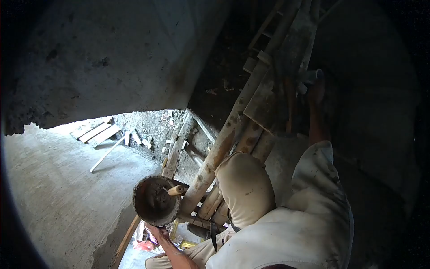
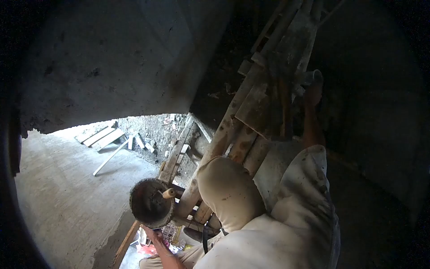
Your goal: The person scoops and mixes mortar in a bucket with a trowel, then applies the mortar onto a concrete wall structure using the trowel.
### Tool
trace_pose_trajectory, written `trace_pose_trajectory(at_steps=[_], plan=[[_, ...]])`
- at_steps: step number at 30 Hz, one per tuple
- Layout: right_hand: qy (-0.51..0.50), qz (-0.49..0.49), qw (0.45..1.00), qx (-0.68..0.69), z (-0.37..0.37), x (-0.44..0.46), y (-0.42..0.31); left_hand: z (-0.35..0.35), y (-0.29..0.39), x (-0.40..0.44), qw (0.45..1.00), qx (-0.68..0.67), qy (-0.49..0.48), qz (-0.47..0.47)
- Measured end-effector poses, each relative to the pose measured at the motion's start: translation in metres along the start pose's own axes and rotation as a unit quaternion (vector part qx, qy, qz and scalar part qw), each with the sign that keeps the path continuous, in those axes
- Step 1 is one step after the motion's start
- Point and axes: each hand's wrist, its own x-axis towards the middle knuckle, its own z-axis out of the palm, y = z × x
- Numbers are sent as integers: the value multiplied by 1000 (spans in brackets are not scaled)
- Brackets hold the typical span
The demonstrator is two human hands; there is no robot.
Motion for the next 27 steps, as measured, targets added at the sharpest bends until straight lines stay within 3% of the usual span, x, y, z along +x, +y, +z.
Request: trace_pose_trajectory(at_steps=[1, 3, 5, 6, 7, 8, 10, 11, 13, 14, 15, 16, 17, 18, 19, 21, 23, 25, 27], plan=[[83, -102, 991, 13, -8, 9, 7, 3, -1, -3, 1000, 10, 16, 3], [169, -208, 963, 19, -27, 22, 14, 6, -4, 0, 1000, 2, 23, 6], [17, -180, 983, -44, -72, 21, -10, 34, 9, -19, 999, 8, 48, -3], [18, -185, 981, -46, -89, 18, -24, 24, 6, -10, 997, 33, 61, 13], [18, -265, 962, -66, -101, 15, -38, 13, 2, 0, 996, 46, 74, 20], [17, -345, 935, -83, -112, 6, -55, -8, -1, 21, 985, 155, 72, 37], [-16, -368, 928, -51, -124, -14, -95, 42, 22, -21, 956, 271, 98, 52], [-49, -383, 922, -20, -130, -26, -117, 33, 15, -11, 968, 237, 52, 62], [-96, -484, 870, 6, -135, -59, -165, 14, 1, 7, 983, 161, -43, 71], [-158, -509, 845, 49, -137, -84, -194, 3, 2, 18, 993, 93, -37, 68], [-217, -534, 812, 93, -134, -110, -225, 13, 5, 9, 964, 207, -5, 169], [-244, -548, 791, 118, -128, -139, -251, -8, -10, 30, 955, 243, 39, 163], [-298, -596, 731, 147, -126, -170, -275, -29, -24, 51, 945, 277, 83, 153], [-339, -640, 668, 170, -127, -199, -298, -4, -16, 34, 972, 163, 96, 142], [-348, -650, 651, 180, -129, -233, -321, 9, -11, 24, 985, 45, 101, 133], [-517, -649, 549, 103, -138, -300, -361, 23, -4, 13, 985, 8, 116, 125], [-371, -845, 341, 178, -117, -348, -390, 29, -2, 11, 985, 12, 123, 119], [-384, -883, 242, 116, -111, -404, -405, 28, 0, 11, 989, 14, 87, 122], [-396, -894, 208, 10, -116, -463, -409, 28, -3, 10, 988, -17, 81, 131]])
